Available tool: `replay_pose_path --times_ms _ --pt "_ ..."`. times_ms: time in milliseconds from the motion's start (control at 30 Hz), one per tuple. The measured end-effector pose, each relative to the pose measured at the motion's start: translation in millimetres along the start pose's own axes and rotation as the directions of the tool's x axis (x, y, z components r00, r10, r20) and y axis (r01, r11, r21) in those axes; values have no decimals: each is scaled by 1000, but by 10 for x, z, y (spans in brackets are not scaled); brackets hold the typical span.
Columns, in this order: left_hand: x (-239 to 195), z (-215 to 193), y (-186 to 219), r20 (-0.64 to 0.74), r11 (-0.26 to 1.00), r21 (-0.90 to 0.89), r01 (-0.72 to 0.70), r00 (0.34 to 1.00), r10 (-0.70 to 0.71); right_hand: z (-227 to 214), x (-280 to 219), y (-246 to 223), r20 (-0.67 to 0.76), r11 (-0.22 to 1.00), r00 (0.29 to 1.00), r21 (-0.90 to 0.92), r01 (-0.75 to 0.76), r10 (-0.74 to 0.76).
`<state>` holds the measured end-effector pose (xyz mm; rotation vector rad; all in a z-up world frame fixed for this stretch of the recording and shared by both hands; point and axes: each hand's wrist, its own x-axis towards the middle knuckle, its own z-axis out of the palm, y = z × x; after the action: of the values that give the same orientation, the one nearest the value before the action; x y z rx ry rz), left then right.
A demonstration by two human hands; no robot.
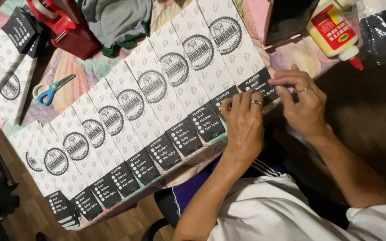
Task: Applying glue to the edges of paper food wrappers and folding them into shape.
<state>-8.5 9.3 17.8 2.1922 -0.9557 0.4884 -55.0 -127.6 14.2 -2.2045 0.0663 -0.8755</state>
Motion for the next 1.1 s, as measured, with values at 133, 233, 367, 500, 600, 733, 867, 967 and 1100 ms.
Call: replay_pose_path --times_ms 133,233,367,500,600,733,867,967,1100 --pt "-55 -282 13 243 987 -147 61 970 -24 -39 -9 -70 29 996 996 8 87 -87" --pt "-137 -547 -32 107 942 -329 67 994 -33 -54 -55 -116 99 989 984 19 145 -146" --pt "-319 -742 -215 58 961 -259 93 995 -81 -55 -28 -34 237 975 947 19 221 -219" --pt "-466 -768 -294 123 962 -233 140 986 -114 -70 -9 -164 330 971 915 134 199 -233" --pt "-414 -666 -291 -23 978 -203 53 998 -59 183 -11 -353 186 955 953 221 196 -238" --pt "-422 -610 -281 1 984 -167 63 998 -64 155 14 -217 229 937 924 242 250 -306" --pt "-446 -530 -297 -21 981 -188 54 998 -59 114 30 -169 245 928 912 262 263 -328" --pt "-473 -473 -322 -48 979 -200 33 998 -44 82 20 -154 248 928 911 263 265 -330" --pt "-489 -475 -333 -44 982 -186 29 998 -37 72 -16 -77 264 928 900 239 287 -346"
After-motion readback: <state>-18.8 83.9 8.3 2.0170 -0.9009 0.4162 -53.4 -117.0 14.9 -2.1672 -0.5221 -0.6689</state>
